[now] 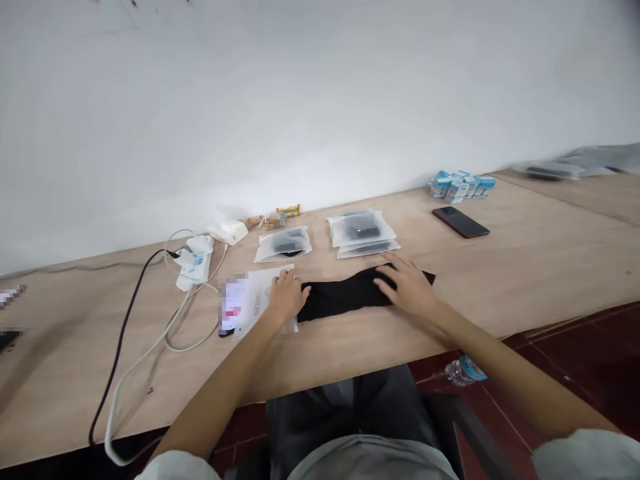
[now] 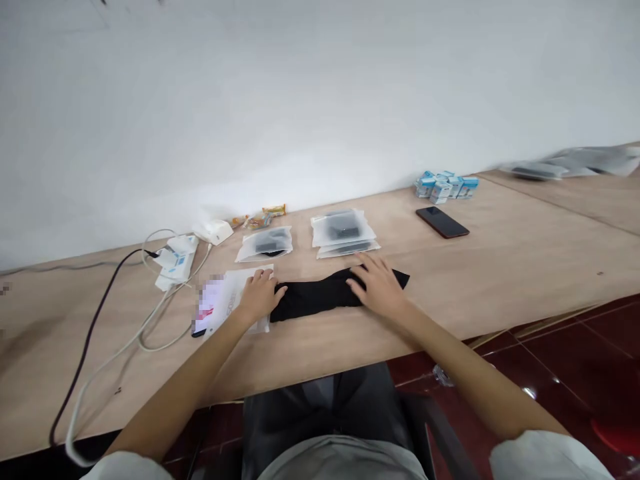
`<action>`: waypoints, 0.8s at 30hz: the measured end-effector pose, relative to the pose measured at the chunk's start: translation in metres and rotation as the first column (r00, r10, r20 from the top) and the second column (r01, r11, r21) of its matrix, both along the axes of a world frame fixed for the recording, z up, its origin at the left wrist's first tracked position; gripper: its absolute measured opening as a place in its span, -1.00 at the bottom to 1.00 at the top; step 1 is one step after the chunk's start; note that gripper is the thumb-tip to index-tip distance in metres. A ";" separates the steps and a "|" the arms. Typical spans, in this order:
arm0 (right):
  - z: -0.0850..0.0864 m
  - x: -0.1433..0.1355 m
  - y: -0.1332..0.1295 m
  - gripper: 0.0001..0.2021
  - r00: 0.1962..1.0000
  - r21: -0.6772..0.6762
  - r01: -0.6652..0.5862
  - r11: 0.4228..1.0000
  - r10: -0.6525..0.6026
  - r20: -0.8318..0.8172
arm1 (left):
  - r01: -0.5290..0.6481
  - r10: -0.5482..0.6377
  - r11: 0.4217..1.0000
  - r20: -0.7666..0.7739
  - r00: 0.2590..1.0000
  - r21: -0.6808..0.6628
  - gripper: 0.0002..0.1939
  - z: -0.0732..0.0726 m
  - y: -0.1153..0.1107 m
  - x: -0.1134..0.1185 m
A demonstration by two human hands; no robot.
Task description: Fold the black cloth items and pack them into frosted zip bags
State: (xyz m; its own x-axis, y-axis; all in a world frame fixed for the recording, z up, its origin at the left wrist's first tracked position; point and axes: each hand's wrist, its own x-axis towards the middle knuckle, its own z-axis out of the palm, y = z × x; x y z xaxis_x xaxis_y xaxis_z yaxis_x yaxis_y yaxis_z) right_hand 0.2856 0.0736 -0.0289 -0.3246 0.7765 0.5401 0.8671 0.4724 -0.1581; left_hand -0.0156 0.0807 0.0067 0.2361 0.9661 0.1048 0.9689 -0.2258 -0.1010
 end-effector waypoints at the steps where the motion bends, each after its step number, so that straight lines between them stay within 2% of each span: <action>1: 0.001 -0.002 -0.005 -0.70 0.998 -0.021 -0.049 0.999 0.049 0.042 | 0.005 -0.005 1.000 -0.013 1.000 0.005 -0.65 0.001 -0.001 0.000; 4: -0.003 0.001 -0.006 -0.70 0.987 -0.090 -0.094 0.991 0.105 0.124 | 0.009 -0.009 1.000 0.006 1.000 -0.027 -0.65 0.007 0.000 0.000; 8: -0.014 0.023 0.007 -0.73 0.991 -0.129 -0.069 0.989 0.083 0.101 | 0.023 0.001 0.971 0.104 0.995 -0.237 -0.53 0.014 0.002 0.003; 10: -0.019 0.032 0.013 -0.74 0.995 -0.124 -0.064 0.990 0.073 0.066 | 0.046 -0.003 0.953 0.143 0.990 -0.300 -0.51 0.014 0.002 0.008; 13: -0.021 0.040 0.015 -0.74 0.997 -0.130 -0.074 0.989 0.077 0.019 | 0.062 0.002 0.952 0.206 0.979 -0.300 -0.63 0.013 0.001 0.016; 16: -0.019 0.043 0.014 -0.72 0.994 -0.125 -0.103 0.987 0.099 -0.036 | 0.069 0.018 0.947 0.266 0.964 -0.314 -0.73 0.018 0.001 0.013; 19: -0.014 0.051 0.012 -0.70 0.984 -0.071 -0.085 0.994 0.073 -0.166 | 0.071 0.027 0.945 0.293 0.956 -0.320 -0.72 0.035 0.005 -0.007; 22: -0.009 0.059 0.009 -0.68 0.968 -0.052 -0.039 0.998 0.025 -0.251 | -0.027 0.130 0.947 0.305 0.943 -0.321 -0.70 0.061 0.011 -0.026; 24: -0.007 0.060 0.008 -0.68 0.969 -0.066 -0.030 0.997 0.013 -0.247 | -0.066 0.179 0.946 0.342 0.922 -0.317 -0.68 0.076 0.014 -0.027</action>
